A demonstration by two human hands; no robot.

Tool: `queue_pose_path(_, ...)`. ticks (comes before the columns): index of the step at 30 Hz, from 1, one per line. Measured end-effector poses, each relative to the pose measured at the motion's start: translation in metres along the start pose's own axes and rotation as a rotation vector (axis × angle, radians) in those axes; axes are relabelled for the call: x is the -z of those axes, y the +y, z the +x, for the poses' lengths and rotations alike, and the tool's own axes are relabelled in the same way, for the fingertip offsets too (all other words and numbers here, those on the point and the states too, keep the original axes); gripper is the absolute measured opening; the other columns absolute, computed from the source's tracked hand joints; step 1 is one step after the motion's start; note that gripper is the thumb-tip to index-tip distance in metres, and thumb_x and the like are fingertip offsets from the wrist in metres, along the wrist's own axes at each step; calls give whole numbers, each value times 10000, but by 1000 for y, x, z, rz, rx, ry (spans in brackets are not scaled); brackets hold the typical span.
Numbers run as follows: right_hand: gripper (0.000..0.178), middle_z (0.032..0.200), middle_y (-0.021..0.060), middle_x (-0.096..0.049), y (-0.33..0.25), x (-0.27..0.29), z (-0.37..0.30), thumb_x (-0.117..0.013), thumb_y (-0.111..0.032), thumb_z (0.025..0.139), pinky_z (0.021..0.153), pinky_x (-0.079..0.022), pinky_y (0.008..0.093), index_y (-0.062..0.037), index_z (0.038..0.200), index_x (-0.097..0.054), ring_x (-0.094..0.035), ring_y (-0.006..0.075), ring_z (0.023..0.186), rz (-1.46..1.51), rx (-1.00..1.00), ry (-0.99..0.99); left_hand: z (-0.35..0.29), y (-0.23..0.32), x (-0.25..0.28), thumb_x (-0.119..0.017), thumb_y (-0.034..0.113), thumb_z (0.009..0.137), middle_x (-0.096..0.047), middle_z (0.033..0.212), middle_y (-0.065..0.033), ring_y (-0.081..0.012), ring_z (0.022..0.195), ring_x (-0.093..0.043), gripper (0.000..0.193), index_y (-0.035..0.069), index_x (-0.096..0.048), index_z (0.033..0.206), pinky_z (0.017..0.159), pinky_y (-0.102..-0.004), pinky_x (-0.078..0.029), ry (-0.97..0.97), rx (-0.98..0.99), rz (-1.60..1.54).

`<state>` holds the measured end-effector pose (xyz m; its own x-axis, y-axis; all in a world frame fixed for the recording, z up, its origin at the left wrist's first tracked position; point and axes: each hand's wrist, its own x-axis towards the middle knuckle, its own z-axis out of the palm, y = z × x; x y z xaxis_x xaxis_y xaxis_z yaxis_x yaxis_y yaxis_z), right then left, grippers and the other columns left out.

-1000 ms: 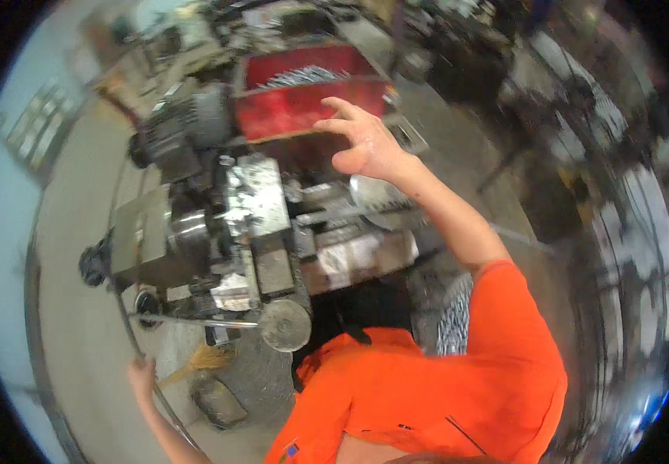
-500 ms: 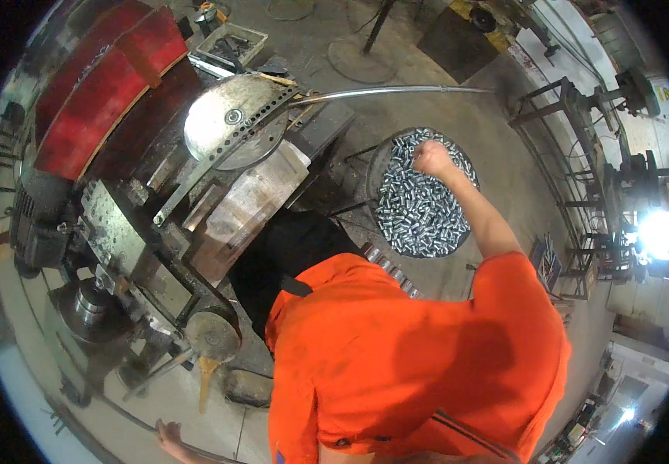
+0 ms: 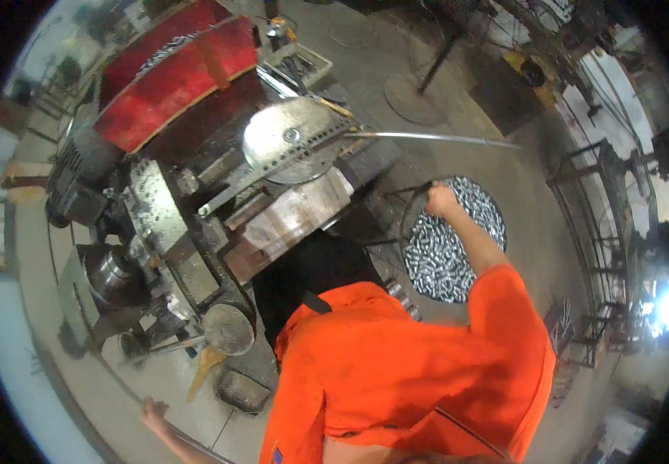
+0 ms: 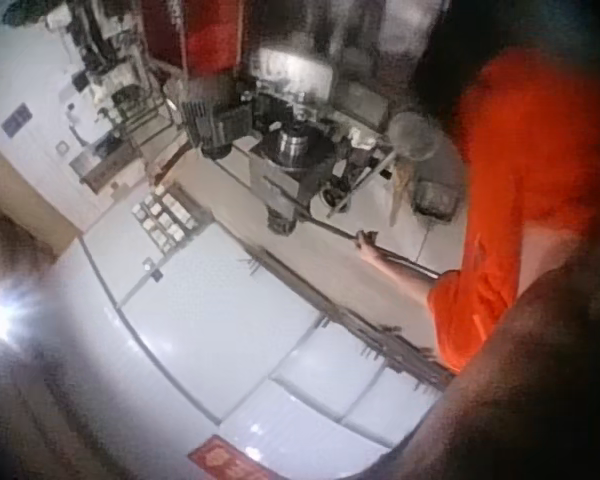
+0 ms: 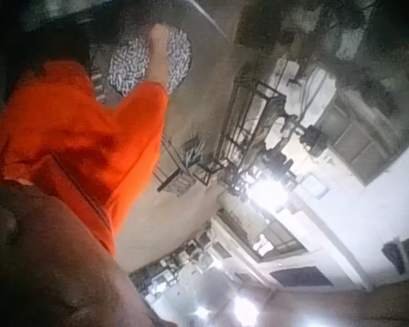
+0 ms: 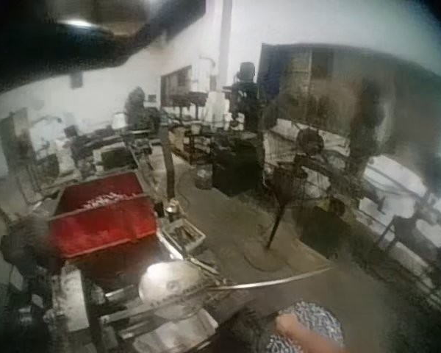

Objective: The person operates a metal turning machine by inserting small metal parts into the chuck, engaging the machine with a lever, and removing the processed parts. The person repeats this cycle continuously, placing finished parts into a nearby container.

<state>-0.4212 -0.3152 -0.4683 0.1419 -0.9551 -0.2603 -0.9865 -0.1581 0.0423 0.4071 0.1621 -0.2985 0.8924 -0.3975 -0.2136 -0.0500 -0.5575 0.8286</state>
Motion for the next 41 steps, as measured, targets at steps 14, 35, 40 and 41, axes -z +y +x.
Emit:
queue_pose_path(14,354,1158,248,-549,-6,8,8,-577,-227,655,929,-443,398,8,898,-678,-530,364,1086,-94,28,-32,-19,11,-17,-676,270,810,-552,592,-86,-169,467,-570,319,-1,-526,886,414,-298,-506,83,-51,-72)
queue_pose_path(35,326,1026,225,-608,-31,-16,-17,-618,-228,631,883,-473,386,24,830,-673,-588,349,980,166,-118,32,1,-4,-12,-649,235,805,-528,590,-61,-154,456,-520,313,-36,-552,928,416,-284,-457,59,-50,-38)
queue_pose_path(40,308,1052,219,-620,-40,10,-30,-660,-242,605,849,-499,336,-45,838,-702,-617,322,938,319,-171,70,-12,-4,-4,-632,250,809,-553,596,-101,-195,478,-544,322,-44,-558,920,450,-370,-493,85,-125,266)
queue_pose_path(41,278,1048,206,-636,-29,6,-28,-661,-235,597,849,-502,322,-98,831,-724,-635,314,890,408,-153,57,-20,-13,-4,-632,250,809,-553,596,-101,-195,478,-544,322,-44,-558,920,450,-370,-493,89,-108,258)
